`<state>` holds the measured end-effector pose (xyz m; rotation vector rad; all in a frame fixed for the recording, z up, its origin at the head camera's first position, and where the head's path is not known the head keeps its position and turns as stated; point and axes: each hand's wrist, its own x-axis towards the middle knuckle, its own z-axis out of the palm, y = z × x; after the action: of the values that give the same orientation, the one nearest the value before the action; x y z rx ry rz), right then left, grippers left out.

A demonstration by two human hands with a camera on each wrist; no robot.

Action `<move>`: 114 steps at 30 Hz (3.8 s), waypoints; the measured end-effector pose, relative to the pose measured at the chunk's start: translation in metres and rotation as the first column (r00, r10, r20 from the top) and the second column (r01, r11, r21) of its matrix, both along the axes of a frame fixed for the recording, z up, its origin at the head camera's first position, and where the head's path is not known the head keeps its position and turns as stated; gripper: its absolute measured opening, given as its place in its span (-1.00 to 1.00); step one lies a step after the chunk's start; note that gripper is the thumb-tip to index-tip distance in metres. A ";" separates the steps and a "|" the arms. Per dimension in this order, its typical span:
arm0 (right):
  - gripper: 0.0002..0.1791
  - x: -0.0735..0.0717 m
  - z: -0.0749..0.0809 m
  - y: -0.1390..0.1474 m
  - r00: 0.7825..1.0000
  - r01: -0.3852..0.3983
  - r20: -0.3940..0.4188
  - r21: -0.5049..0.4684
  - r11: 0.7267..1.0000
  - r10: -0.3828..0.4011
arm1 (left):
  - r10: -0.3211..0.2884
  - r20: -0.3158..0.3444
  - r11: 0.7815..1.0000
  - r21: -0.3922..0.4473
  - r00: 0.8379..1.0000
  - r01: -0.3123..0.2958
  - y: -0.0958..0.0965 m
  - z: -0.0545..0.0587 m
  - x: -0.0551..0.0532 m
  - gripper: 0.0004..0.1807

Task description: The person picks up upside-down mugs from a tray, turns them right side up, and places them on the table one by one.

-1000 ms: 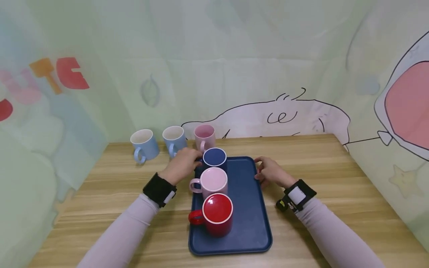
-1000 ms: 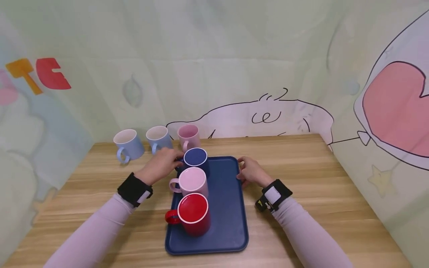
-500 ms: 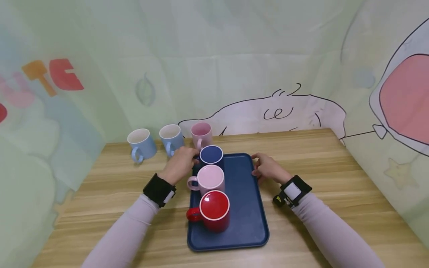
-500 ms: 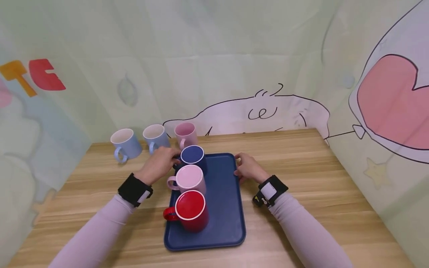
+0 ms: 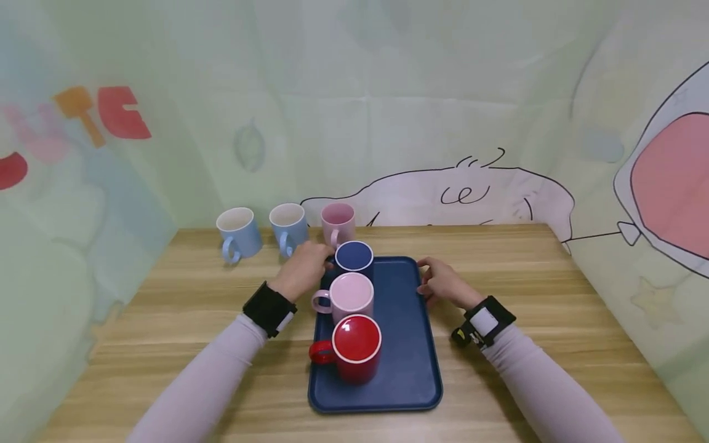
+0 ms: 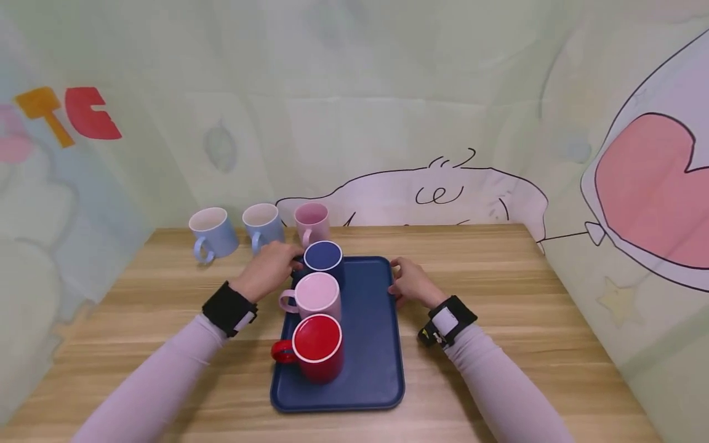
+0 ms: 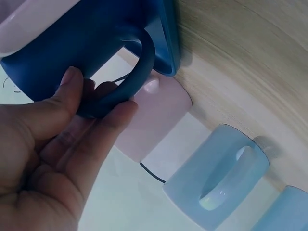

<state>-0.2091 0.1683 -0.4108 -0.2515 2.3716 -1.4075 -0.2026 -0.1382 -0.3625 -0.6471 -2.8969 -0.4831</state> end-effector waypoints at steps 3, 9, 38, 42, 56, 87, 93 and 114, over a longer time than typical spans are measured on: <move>-0.31 0.000 0.000 0.004 1.000 -0.001 -0.004 0.001 1.000 0.001 | -0.004 0.010 1.000 -0.010 1.000 0.005 0.004 0.000 -0.001 -0.84; -0.30 0.001 -0.002 0.005 1.000 -0.006 -0.003 0.002 1.000 0.006 | -0.001 0.043 1.000 0.005 0.999 0.001 0.006 -0.001 -0.001 -0.80; -0.31 0.001 -0.001 0.000 1.000 -0.009 -0.005 0.003 1.000 0.009 | 0.016 -0.050 0.999 0.045 0.999 -0.014 -0.005 0.003 0.004 -0.73; -0.31 0.000 0.001 0.001 1.000 -0.010 0.004 -0.008 1.000 0.010 | 0.013 -0.100 0.996 0.094 0.995 -0.004 -0.008 0.007 0.004 -0.76; -0.32 0.002 -0.001 0.001 1.000 -0.001 0.004 0.007 1.000 0.001 | 0.045 -0.073 0.920 0.392 0.996 -0.013 -0.012 0.002 -0.004 -0.81; -0.31 0.002 -0.002 0.002 1.000 -0.015 -0.013 0.008 1.000 0.015 | -0.011 0.176 0.568 0.811 0.984 -0.139 -0.007 0.004 -0.007 -0.75; -0.32 0.002 -0.001 0.001 1.000 0.004 0.010 0.018 1.000 -0.005 | -0.029 0.191 0.515 0.844 0.981 -0.149 -0.009 0.001 -0.008 -0.75; -0.33 0.003 0.000 0.000 1.000 0.002 -0.008 0.034 0.999 -0.002 | -0.163 0.151 0.221 0.969 0.975 -0.113 -0.010 0.014 -0.006 -0.74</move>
<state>-0.2062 0.1681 -0.4110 -0.2460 2.4004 -1.3676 -0.2089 -0.1479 -0.3481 -0.3650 -1.9399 -2.2427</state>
